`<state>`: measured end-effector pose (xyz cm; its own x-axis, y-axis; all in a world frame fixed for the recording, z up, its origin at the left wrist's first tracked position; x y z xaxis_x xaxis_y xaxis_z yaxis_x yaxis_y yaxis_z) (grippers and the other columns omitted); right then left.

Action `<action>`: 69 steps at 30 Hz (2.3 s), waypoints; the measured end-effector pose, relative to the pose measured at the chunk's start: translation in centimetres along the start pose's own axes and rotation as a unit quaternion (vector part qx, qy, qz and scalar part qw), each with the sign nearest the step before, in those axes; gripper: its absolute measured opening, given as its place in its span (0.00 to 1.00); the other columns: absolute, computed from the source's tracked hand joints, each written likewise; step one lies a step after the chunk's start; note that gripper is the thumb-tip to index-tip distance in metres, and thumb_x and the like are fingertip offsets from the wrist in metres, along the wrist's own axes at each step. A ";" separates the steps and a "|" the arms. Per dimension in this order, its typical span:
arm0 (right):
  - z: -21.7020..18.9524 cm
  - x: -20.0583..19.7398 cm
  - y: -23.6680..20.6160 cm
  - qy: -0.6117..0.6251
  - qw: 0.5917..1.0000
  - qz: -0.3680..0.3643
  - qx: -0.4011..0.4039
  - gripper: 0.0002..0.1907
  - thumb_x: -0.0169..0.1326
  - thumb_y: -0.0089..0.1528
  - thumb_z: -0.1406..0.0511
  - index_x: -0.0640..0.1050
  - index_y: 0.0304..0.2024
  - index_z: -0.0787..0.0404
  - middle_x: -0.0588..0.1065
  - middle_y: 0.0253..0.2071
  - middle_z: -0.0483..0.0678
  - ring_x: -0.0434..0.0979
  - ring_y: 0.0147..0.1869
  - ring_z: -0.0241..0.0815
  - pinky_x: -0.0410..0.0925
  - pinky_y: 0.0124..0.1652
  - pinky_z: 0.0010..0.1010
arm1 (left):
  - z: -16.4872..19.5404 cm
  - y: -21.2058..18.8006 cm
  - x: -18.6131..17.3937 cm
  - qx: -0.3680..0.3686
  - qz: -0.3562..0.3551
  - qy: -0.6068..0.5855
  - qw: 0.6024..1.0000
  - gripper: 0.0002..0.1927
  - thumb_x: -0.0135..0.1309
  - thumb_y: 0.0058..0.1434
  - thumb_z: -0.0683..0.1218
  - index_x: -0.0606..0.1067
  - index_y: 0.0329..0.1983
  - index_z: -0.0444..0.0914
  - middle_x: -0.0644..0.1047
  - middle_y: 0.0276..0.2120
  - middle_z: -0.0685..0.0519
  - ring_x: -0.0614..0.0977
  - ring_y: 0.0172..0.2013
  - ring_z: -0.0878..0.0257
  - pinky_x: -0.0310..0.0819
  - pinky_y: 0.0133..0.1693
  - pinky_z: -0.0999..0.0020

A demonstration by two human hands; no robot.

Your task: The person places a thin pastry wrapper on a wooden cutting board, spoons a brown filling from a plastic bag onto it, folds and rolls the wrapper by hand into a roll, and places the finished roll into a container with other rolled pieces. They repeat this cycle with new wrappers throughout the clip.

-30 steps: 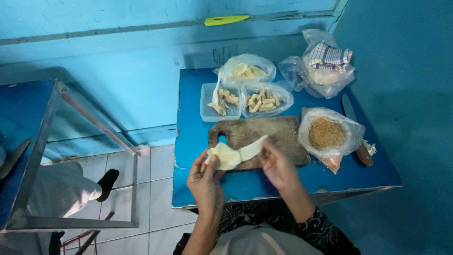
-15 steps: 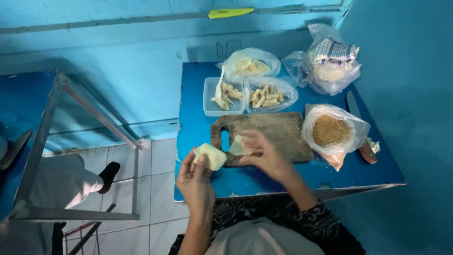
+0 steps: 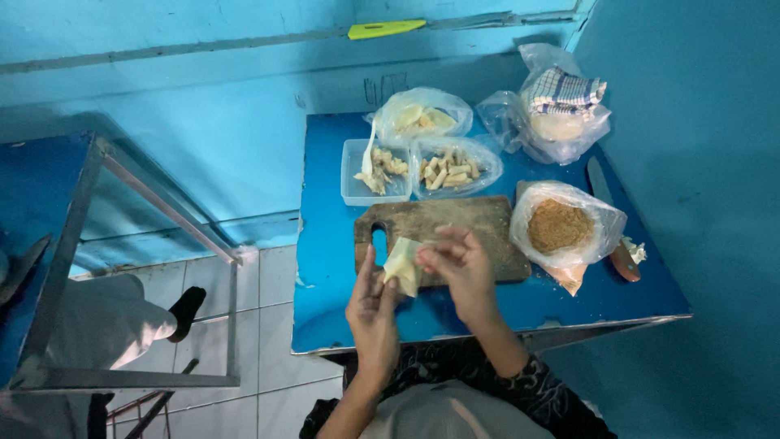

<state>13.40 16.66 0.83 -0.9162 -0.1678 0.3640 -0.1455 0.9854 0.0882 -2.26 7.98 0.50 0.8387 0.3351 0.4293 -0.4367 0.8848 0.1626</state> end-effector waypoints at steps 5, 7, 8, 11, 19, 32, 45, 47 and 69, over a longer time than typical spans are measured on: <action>-3.0 2.1 -3.3 -0.292 0.913 -0.014 -0.285 0.24 0.64 0.61 0.71 0.70 0.56 0.62 0.81 0.46 0.52 0.84 0.48 0.40 0.78 0.44 0.30 | 0.9 -0.1 0.3 0.057 0.002 0.051 0.997 0.33 0.50 0.68 0.31 0.60 0.76 0.35 0.77 0.54 0.49 0.78 0.50 0.69 0.76 0.50 0.74; -3.1 2.7 -4.0 -0.364 0.877 0.002 -0.313 0.22 0.64 0.61 0.72 0.71 0.55 0.62 0.81 0.46 0.52 0.84 0.49 0.41 0.79 0.45 0.30 | 1.4 -0.5 0.7 0.075 0.000 0.113 0.991 0.31 0.48 0.69 0.31 0.60 0.75 0.35 0.76 0.59 0.50 0.78 0.53 0.69 0.76 0.52 0.74; -2.7 2.1 -3.4 -0.336 0.901 0.019 -0.272 0.21 0.63 0.61 0.73 0.72 0.55 0.62 0.81 0.46 0.51 0.84 0.49 0.40 0.79 0.45 0.31 | 1.2 -0.3 0.8 0.059 -0.001 0.089 0.994 0.32 0.49 0.69 0.31 0.60 0.76 0.35 0.77 0.57 0.48 0.78 0.52 0.69 0.75 0.51 0.74; 0.3 -0.6 -0.4 -0.071 0.996 0.026 -0.053 0.21 0.60 0.58 0.74 0.72 0.52 0.58 0.80 0.44 0.49 0.83 0.46 0.40 0.78 0.42 0.32 | 0.3 0.2 0.5 -0.031 0.015 -0.006 0.999 0.34 0.50 0.67 0.33 0.60 0.77 0.37 0.79 0.54 0.45 0.80 0.49 0.66 0.76 0.48 0.72; 3.5 -2.4 0.5 0.300 0.939 -0.011 0.165 0.17 0.59 0.63 0.71 0.71 0.53 0.60 0.78 0.47 0.48 0.81 0.49 0.40 0.76 0.45 0.30 | -1.7 0.8 -2.0 -0.161 0.077 -0.262 0.948 0.30 0.50 0.65 0.35 0.62 0.72 0.33 0.78 0.54 0.42 0.82 0.51 0.57 0.80 0.50 0.64; -3.1 2.8 -3.3 -0.523 0.825 -0.178 -0.119 0.12 0.62 0.62 0.65 0.80 0.48 0.57 0.83 0.37 0.47 0.85 0.39 0.38 0.76 0.39 0.29 | 1.1 2.5 -8.9 -0.113 0.150 -0.257 0.948 0.33 0.44 0.64 0.33 0.59 0.75 0.36 0.75 0.56 0.41 0.79 0.54 0.53 0.76 0.54 0.59; -7.0 3.4 1.6 -0.478 0.858 -0.134 -0.131 0.15 0.56 0.65 0.66 0.75 0.54 0.56 0.82 0.49 0.47 0.84 0.53 0.48 0.73 0.48 0.37 | -1.3 3.3 -2.3 -0.182 0.058 -0.303 0.934 0.23 0.45 0.63 0.31 0.69 0.63 0.22 0.77 0.56 0.39 0.81 0.51 0.54 0.77 0.54 0.61; -5.3 4.7 3.7 -0.528 0.826 -0.182 -0.080 0.21 0.57 0.62 0.64 0.73 0.58 0.53 0.82 0.45 0.47 0.84 0.49 0.47 0.73 0.44 0.38 | -1.2 3.6 -3.7 -0.170 0.073 -0.300 0.936 0.22 0.45 0.63 0.32 0.69 0.62 0.22 0.77 0.55 0.38 0.82 0.52 0.53 0.78 0.54 0.62; -0.2 3.7 1.9 -0.095 0.966 -0.203 0.125 0.29 0.57 0.64 0.65 0.66 0.66 0.55 0.76 0.51 0.38 0.79 0.48 0.32 0.75 0.43 0.26 | -3.0 3.5 -1.0 -0.154 0.056 -0.204 0.965 0.15 0.53 0.63 0.33 0.76 0.54 0.27 0.82 0.48 0.45 0.84 0.44 0.61 0.81 0.45 0.68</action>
<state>9.80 17.90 2.56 -0.8129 -0.5577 0.1678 -0.5718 0.8190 -0.0478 -3.63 11.73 -2.01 0.5667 0.3335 0.7534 -0.3465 0.9261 -0.1493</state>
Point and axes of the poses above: each hand's wrist, its own y-axis towards the middle knuckle, its own x-axis out of the palm, z = x × y, the point moved 9 cm from there along y, towards the middle knuckle
